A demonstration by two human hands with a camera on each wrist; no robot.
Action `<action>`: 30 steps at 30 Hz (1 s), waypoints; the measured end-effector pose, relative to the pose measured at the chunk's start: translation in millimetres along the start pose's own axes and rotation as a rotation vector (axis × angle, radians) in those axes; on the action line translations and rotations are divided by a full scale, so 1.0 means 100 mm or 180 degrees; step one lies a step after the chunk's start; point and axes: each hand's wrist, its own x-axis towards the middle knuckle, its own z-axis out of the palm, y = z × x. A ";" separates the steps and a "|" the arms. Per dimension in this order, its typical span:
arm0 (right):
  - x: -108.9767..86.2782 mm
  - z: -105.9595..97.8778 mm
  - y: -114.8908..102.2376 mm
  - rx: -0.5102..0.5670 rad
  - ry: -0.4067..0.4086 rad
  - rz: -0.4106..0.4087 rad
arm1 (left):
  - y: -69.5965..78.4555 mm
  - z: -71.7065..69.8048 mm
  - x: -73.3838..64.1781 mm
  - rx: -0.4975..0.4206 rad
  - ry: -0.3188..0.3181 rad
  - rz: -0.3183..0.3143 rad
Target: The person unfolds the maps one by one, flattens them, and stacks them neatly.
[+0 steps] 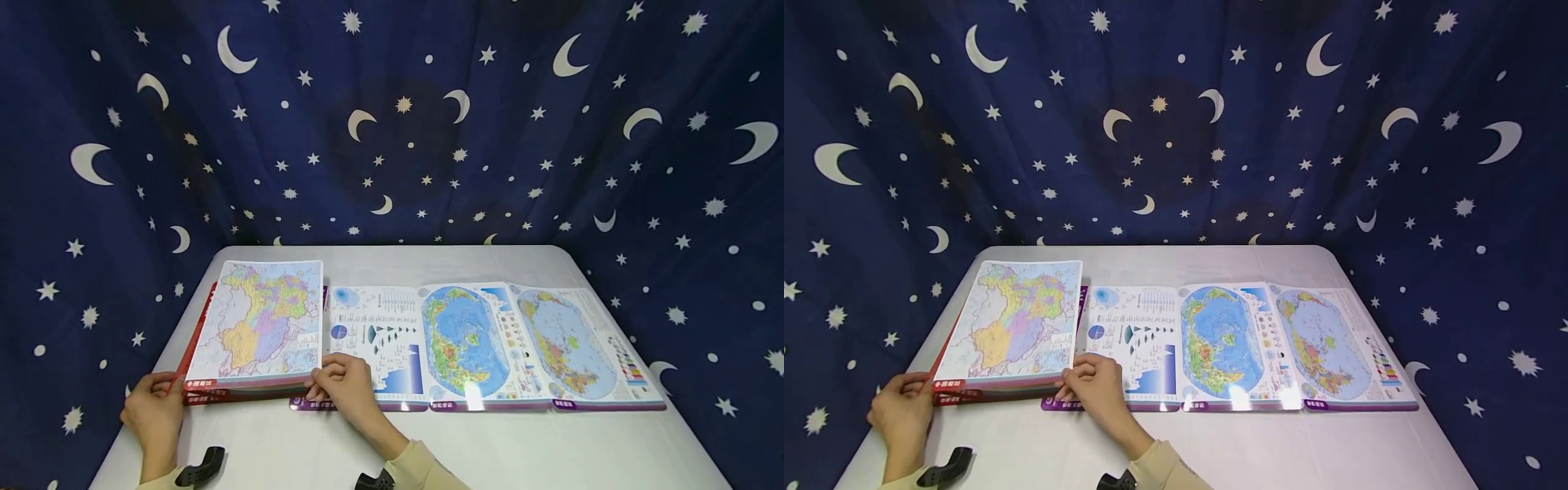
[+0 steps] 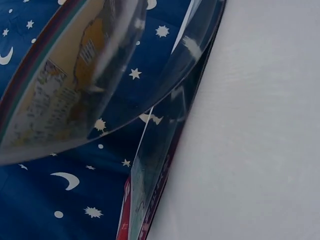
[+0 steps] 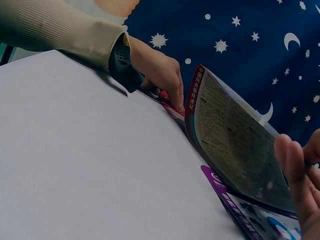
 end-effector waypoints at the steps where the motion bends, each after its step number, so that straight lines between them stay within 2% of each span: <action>1: 0.00 -0.01 -0.01 -0.0073 0.0025 -0.0036 | 0.00 0.00 0.00 -0.0005 -0.0003 -0.0014; 6: -0.02 -0.08 -0.03 -0.0391 0.0113 -0.0120 | 0.03 -0.01 -0.02 -0.0011 -0.0040 -0.0104; 15: -0.04 -0.22 -0.01 -0.0361 0.0262 -0.0186 | 0.05 -0.02 -0.03 0.0029 -0.0011 -0.0097; 21: -0.05 -0.32 -0.02 -0.0352 0.0331 -0.0136 | 0.02 -0.02 -0.04 0.0037 -0.0027 -0.0039; 24: -0.06 -0.39 -0.04 -0.0367 0.0384 -0.0150 | 0.03 -0.02 -0.04 0.0052 -0.0042 -0.0074; 30: -0.07 -0.55 -0.05 -0.0396 0.0344 -0.0158 | 0.03 -0.01 -0.03 0.0042 -0.0049 -0.0067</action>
